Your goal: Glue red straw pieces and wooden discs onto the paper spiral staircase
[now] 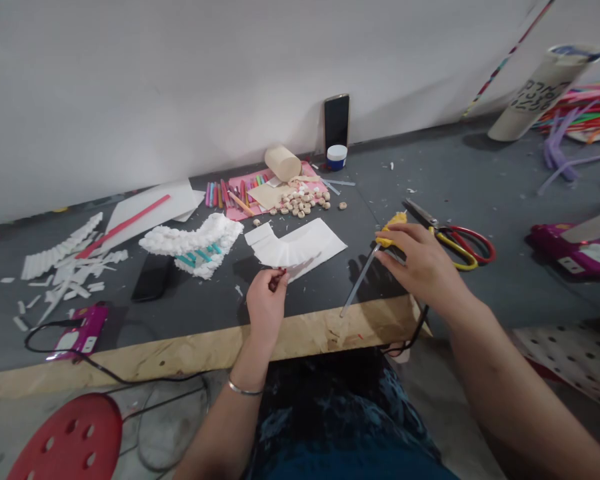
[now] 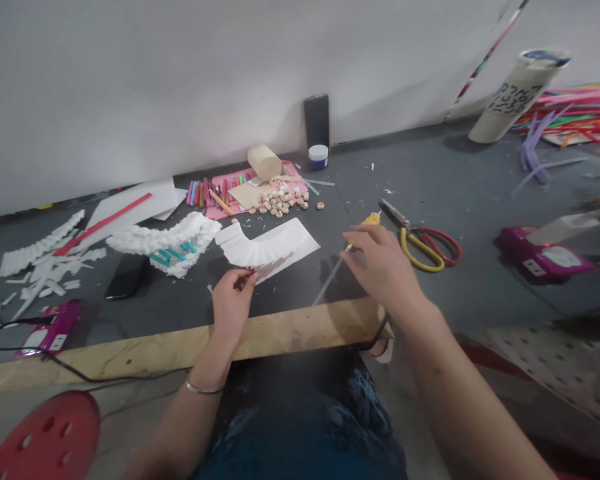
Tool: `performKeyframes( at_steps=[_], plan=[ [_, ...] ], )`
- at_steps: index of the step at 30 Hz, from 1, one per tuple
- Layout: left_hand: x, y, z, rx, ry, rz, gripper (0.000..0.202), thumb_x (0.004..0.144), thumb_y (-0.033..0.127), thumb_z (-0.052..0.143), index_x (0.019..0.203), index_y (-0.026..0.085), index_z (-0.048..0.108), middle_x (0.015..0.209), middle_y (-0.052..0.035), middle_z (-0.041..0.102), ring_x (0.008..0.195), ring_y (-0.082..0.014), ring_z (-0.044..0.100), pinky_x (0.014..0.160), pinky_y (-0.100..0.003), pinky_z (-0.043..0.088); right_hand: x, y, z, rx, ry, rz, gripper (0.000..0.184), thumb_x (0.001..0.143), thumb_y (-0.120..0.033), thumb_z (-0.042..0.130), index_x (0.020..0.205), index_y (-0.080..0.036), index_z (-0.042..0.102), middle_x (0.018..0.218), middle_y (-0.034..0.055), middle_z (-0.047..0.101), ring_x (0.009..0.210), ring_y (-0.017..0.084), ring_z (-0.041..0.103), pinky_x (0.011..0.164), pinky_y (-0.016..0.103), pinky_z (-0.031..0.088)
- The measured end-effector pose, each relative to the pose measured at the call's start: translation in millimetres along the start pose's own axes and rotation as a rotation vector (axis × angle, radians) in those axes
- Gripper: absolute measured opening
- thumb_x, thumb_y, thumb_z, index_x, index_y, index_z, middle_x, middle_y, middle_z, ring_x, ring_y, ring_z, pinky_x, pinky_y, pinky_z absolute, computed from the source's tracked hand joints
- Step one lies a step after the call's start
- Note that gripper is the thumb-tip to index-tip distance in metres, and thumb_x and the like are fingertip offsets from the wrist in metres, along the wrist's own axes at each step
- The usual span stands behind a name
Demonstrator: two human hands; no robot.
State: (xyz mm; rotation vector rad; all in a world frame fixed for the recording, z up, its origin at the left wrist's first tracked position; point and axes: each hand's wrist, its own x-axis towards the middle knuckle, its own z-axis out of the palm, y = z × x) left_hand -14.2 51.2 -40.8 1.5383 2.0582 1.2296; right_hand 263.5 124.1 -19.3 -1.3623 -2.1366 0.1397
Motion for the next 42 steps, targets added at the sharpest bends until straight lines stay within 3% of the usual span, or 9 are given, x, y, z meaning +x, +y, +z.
performKeyframes(
  at_steps=[13, 19, 26, 42],
  plan=[
    [1, -6, 0.7, 0.079, -0.004, 0.046, 0.004, 0.083, 0.021, 0.067, 0.080, 0.018, 0.067, 0.072, 0.0000, 0.061, 0.064, -0.0137, 0.053, 0.063, -0.026, 0.042, -6, -6, 23, 0.111, 0.034, -0.090, 0.028, 0.091, -0.028, 0.057, 0.116, -0.018, 0.066, 0.119, 0.0158, 0.062, 0.114, 0.031, 0.059, 0.096, 0.047, 0.051],
    [2, -9, 0.8, 0.064, 0.006, 0.075, 0.005, 0.081, 0.018, 0.068, 0.076, 0.018, 0.066, 0.076, -0.0001, 0.059, 0.064, -0.0127, 0.054, 0.063, -0.025, 0.044, 11, -47, 37, 0.168, -0.040, -0.183, 0.024, 0.091, -0.022, 0.056, 0.112, -0.018, 0.068, 0.111, 0.0131, 0.066, 0.103, 0.028, 0.062, 0.089, 0.043, 0.052],
    [0, -11, 0.8, 0.018, -0.014, 0.056, 0.008, 0.082, 0.014, 0.064, 0.075, 0.018, 0.066, 0.075, 0.0002, 0.059, 0.065, -0.0127, 0.055, 0.063, -0.025, 0.044, 36, -91, 62, 0.106, -0.122, -0.395, 0.034, 0.087, -0.015, 0.060, 0.121, -0.017, 0.059, 0.125, 0.0126, 0.061, 0.115, 0.029, 0.053, 0.093, 0.042, 0.046],
    [-3, -14, 2.7, 0.049, -0.031, 0.102, 0.012, 0.083, 0.010, 0.061, 0.076, 0.019, 0.064, 0.076, -0.0003, 0.057, 0.070, -0.0144, 0.057, 0.065, -0.027, 0.043, 39, -96, 77, 0.053, -0.142, -0.386, 0.026, 0.086, -0.012, 0.059, 0.112, -0.017, 0.058, 0.118, 0.0101, 0.064, 0.107, 0.028, 0.056, 0.088, 0.039, 0.044]
  ],
)
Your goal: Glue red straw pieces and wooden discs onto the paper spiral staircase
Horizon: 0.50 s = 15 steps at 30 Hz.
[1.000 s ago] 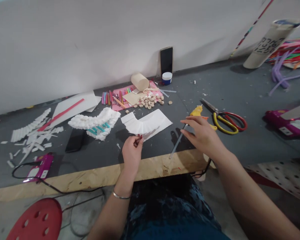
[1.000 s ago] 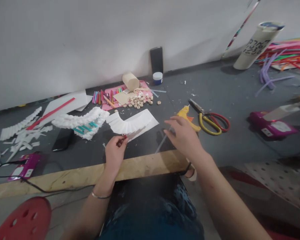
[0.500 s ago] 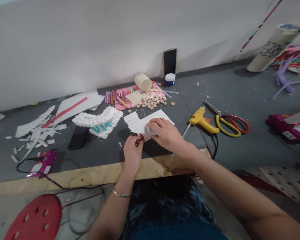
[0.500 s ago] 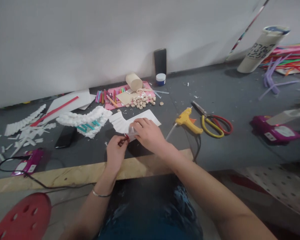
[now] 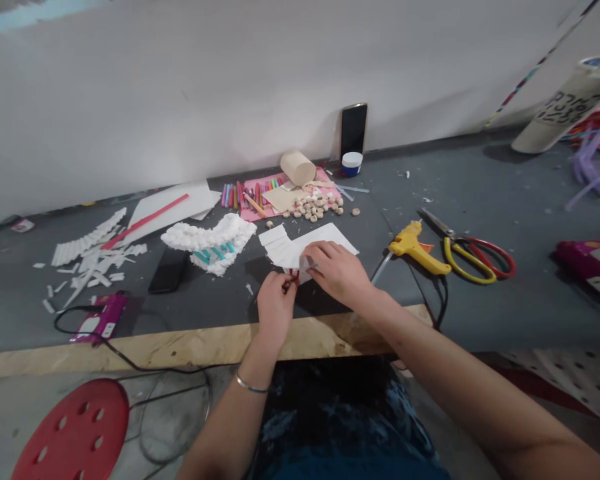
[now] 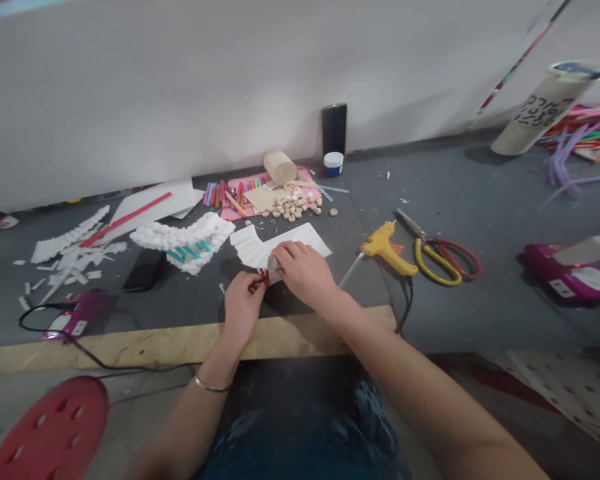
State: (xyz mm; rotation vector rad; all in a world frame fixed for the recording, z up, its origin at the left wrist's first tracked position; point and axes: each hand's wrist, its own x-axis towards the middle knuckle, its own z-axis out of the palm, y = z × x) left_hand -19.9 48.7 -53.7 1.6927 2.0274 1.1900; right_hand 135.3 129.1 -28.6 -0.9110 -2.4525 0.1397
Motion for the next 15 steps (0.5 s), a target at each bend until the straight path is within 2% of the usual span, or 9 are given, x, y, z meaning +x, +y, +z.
performKeyframes(
  at_steps=[15],
  plan=[
    [2.6, 5.7, -1.2, 0.029, -0.011, -0.001, 0.011, 0.084, 0.014, 0.059, 0.076, 0.020, 0.063, 0.076, -0.0007, 0.059, 0.070, -0.0154, 0.056, 0.067, -0.028, 0.043, -0.2, 2.2, 3.0, 0.037, 0.027, -0.001, 0.026, 0.086, -0.012, 0.058, 0.111, -0.019, 0.057, 0.117, 0.0113, 0.064, 0.107, 0.028, 0.056, 0.087, 0.040, 0.047]
  ],
)
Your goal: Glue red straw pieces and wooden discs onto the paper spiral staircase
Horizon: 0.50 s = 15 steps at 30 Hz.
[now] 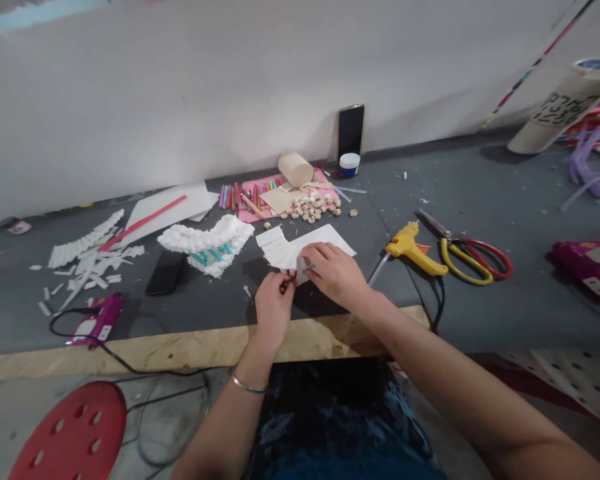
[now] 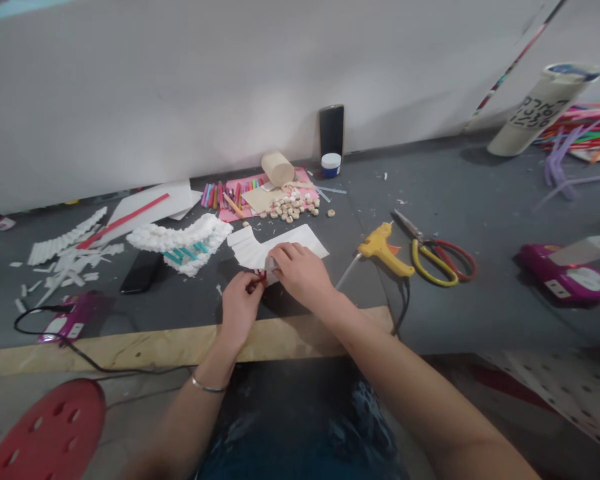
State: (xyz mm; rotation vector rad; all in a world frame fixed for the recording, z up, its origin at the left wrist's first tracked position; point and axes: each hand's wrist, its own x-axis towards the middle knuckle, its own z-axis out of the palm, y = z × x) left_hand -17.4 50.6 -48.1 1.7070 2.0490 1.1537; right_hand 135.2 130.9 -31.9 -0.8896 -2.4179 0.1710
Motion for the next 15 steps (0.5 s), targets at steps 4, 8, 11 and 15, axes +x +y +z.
performKeyframes(
  at_steps=[4, 8, 11, 15],
  plan=[
    [1.4, 1.2, 2.1, 0.022, 0.016, -0.007, 0.010, 0.084, 0.016, 0.060, 0.077, 0.020, 0.064, 0.079, -0.0023, 0.061, 0.075, -0.0174, 0.058, 0.070, -0.030, 0.044, 0.3, -1.0, -1.0, -0.003, -0.001, 0.005, 0.025, 0.087, -0.013, 0.057, 0.111, -0.019, 0.058, 0.117, 0.0113, 0.065, 0.106, 0.029, 0.056, 0.087, 0.040, 0.046],
    [3.2, 0.6, 5.1, 0.017, 0.018, -0.017, 0.012, 0.084, 0.015, 0.058, 0.077, 0.021, 0.065, 0.080, -0.0028, 0.062, 0.078, -0.0180, 0.059, 0.070, -0.030, 0.044, 0.6, -2.2, -1.6, 0.009, 0.010, 0.012, 0.025, 0.087, -0.012, 0.056, 0.110, -0.019, 0.058, 0.117, 0.0112, 0.065, 0.107, 0.028, 0.056, 0.088, 0.039, 0.046],
    [4.1, 2.5, 5.0, 0.076, 0.016, -0.037, 0.011, 0.084, 0.016, 0.059, 0.078, 0.021, 0.067, 0.081, -0.0032, 0.064, 0.080, -0.0187, 0.060, 0.073, -0.031, 0.044, 0.5, -1.9, -0.9, 0.009, 0.005, 0.010, 0.024, 0.087, -0.012, 0.057, 0.110, -0.018, 0.059, 0.117, 0.0119, 0.065, 0.107, 0.028, 0.056, 0.088, 0.039, 0.046],
    [4.5, 8.2, 2.6, 0.171, 0.017, -0.069, 0.009, 0.084, 0.021, 0.062, 0.080, 0.022, 0.071, 0.084, -0.0029, 0.066, 0.080, -0.0193, 0.062, 0.072, -0.032, 0.042, 0.0, -0.7, 1.0, 0.006, 0.019, -0.001, 0.023, 0.087, -0.013, 0.057, 0.110, -0.017, 0.060, 0.117, 0.0119, 0.065, 0.106, 0.028, 0.056, 0.088, 0.038, 0.046]
  ],
)
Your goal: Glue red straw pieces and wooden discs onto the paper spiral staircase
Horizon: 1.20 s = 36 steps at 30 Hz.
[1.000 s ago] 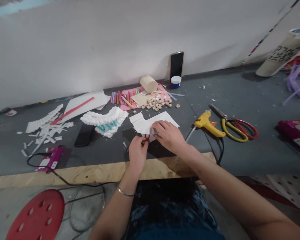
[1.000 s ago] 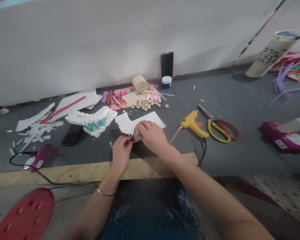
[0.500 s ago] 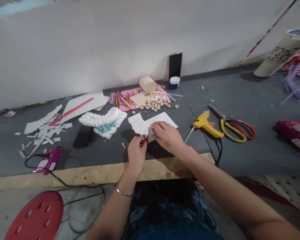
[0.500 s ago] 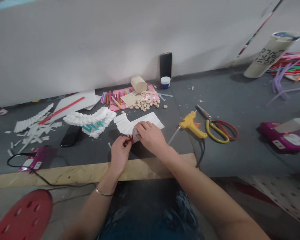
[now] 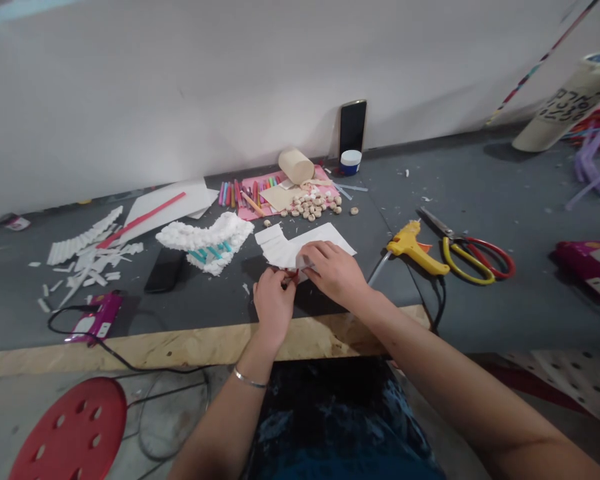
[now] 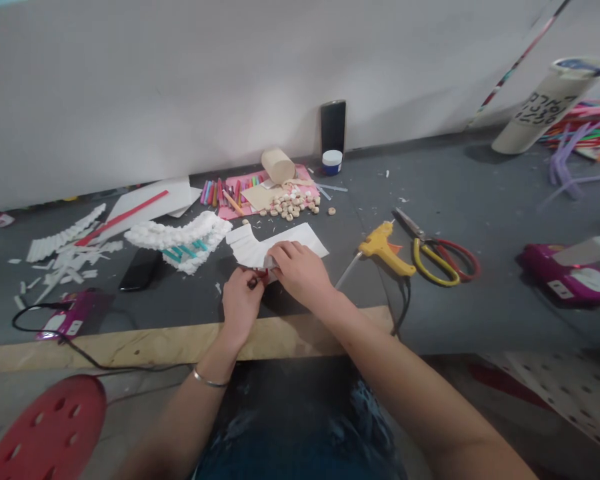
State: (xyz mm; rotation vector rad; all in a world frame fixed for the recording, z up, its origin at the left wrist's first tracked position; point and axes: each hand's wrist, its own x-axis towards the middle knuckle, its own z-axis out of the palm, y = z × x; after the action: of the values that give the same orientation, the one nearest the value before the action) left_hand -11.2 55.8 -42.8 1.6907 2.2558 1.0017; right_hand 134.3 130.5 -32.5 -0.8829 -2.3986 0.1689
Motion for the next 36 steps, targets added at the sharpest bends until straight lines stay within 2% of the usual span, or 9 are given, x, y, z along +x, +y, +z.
performKeyframes(
  at_steps=[11, 26, 33, 36],
  plan=[
    [1.8, 4.6, -1.1, 0.040, -0.012, -0.011, 0.010, 0.085, 0.020, 0.063, 0.081, 0.023, 0.072, 0.088, -0.0025, 0.071, 0.078, -0.0187, 0.063, 0.068, -0.031, 0.038, -0.2, -0.8, -0.8, -0.016, 0.006, -0.003, 0.021, 0.089, -0.013, 0.055, 0.109, -0.018, 0.059, 0.115, 0.0116, 0.065, 0.103, 0.028, 0.057, 0.084, 0.038, 0.046],
    [1.1, 3.3, 0.4, 0.114, 0.005, 0.038, 0.015, 0.087, 0.021, 0.062, 0.073, 0.023, 0.068, 0.079, -0.0027, 0.067, 0.075, -0.0196, 0.061, 0.066, -0.033, 0.033, -1.0, -0.2, 1.0, -0.016, -0.006, 0.008, 0.023, 0.088, -0.015, 0.056, 0.110, -0.018, 0.059, 0.116, 0.0122, 0.064, 0.104, 0.028, 0.056, 0.085, 0.039, 0.046],
    [0.4, 2.3, 0.9, 0.114, -0.004, 0.042, 0.013, 0.086, 0.020, 0.062, 0.074, 0.023, 0.067, 0.077, -0.0024, 0.066, 0.073, -0.0194, 0.060, 0.065, -0.032, 0.033, -1.4, -0.9, 0.7, -0.017, 0.002, 0.004, 0.023, 0.088, -0.014, 0.056, 0.110, -0.019, 0.058, 0.115, 0.0117, 0.065, 0.103, 0.029, 0.057, 0.085, 0.039, 0.046],
    [0.2, 2.3, 0.9, 0.091, -0.014, 0.024, 0.010, 0.086, 0.020, 0.063, 0.080, 0.024, 0.069, 0.078, -0.0021, 0.067, 0.073, -0.0197, 0.061, 0.066, -0.033, 0.034, -1.3, -1.4, 0.0, 0.000, 0.007, 0.007, 0.023, 0.088, -0.013, 0.056, 0.110, -0.019, 0.059, 0.115, 0.0115, 0.065, 0.103, 0.028, 0.057, 0.085, 0.039, 0.046]
  ],
)
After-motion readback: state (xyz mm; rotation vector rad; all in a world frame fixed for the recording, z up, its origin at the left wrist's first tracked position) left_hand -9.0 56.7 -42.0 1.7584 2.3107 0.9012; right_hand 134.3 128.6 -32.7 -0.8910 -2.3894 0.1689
